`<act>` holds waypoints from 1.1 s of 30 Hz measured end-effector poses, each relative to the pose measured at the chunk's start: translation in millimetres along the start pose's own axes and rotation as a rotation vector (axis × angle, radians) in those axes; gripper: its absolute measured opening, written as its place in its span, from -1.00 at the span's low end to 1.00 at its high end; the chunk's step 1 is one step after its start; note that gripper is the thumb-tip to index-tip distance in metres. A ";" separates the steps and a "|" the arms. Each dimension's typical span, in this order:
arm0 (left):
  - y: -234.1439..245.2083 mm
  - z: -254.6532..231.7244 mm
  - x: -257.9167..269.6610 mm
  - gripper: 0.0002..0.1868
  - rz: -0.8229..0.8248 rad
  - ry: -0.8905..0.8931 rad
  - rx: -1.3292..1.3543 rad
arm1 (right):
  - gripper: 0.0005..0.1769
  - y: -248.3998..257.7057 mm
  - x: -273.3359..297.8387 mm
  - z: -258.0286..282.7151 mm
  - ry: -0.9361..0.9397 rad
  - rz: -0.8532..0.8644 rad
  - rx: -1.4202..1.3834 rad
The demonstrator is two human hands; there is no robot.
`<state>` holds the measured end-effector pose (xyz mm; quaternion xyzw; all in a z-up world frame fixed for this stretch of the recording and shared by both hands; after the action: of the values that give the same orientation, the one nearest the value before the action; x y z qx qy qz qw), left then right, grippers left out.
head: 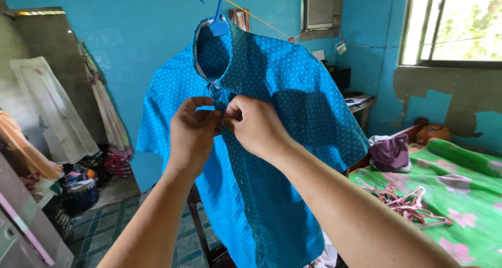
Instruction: The person buttons a blue short-sleeved shirt hanging on a hanger from the top button down to the bottom, then hangs the shirt on a yellow clothesline. The person then picks up a light pink garment and begins folding it by hand.
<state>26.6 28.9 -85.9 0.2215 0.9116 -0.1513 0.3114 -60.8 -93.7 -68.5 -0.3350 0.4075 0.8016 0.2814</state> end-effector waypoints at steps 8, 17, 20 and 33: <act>-14.8 -0.9 7.6 -0.58 0.009 0.088 0.147 | -0.88 18.2 2.1 -5.3 0.036 0.008 0.160; -38.9 2.2 1.0 -0.65 0.002 0.009 0.201 | -0.80 43.3 -2.2 -10.1 -0.019 0.001 0.235; -47.4 3.7 2.5 -0.69 0.033 -0.014 0.157 | -0.75 48.2 -7.3 -19.4 -0.052 0.055 0.278; -50.7 -26.1 29.9 -0.61 -0.240 0.040 0.039 | -0.47 51.3 27.6 -18.2 0.311 0.015 -0.012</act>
<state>-32.8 5.5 -78.0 0.1197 0.9346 -0.2006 0.2683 -109.4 -130.3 -73.8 -0.4539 0.4437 0.7445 0.2069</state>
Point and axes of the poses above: each hand's wrist, its own x-axis away from the middle knuckle, its own y-axis out of the back of the hand, z = x × y, the point moved 3 cm from there along -x, towards the middle knuckle, and after that the axes turned 8 degrees about x, right-handed, at the moved point
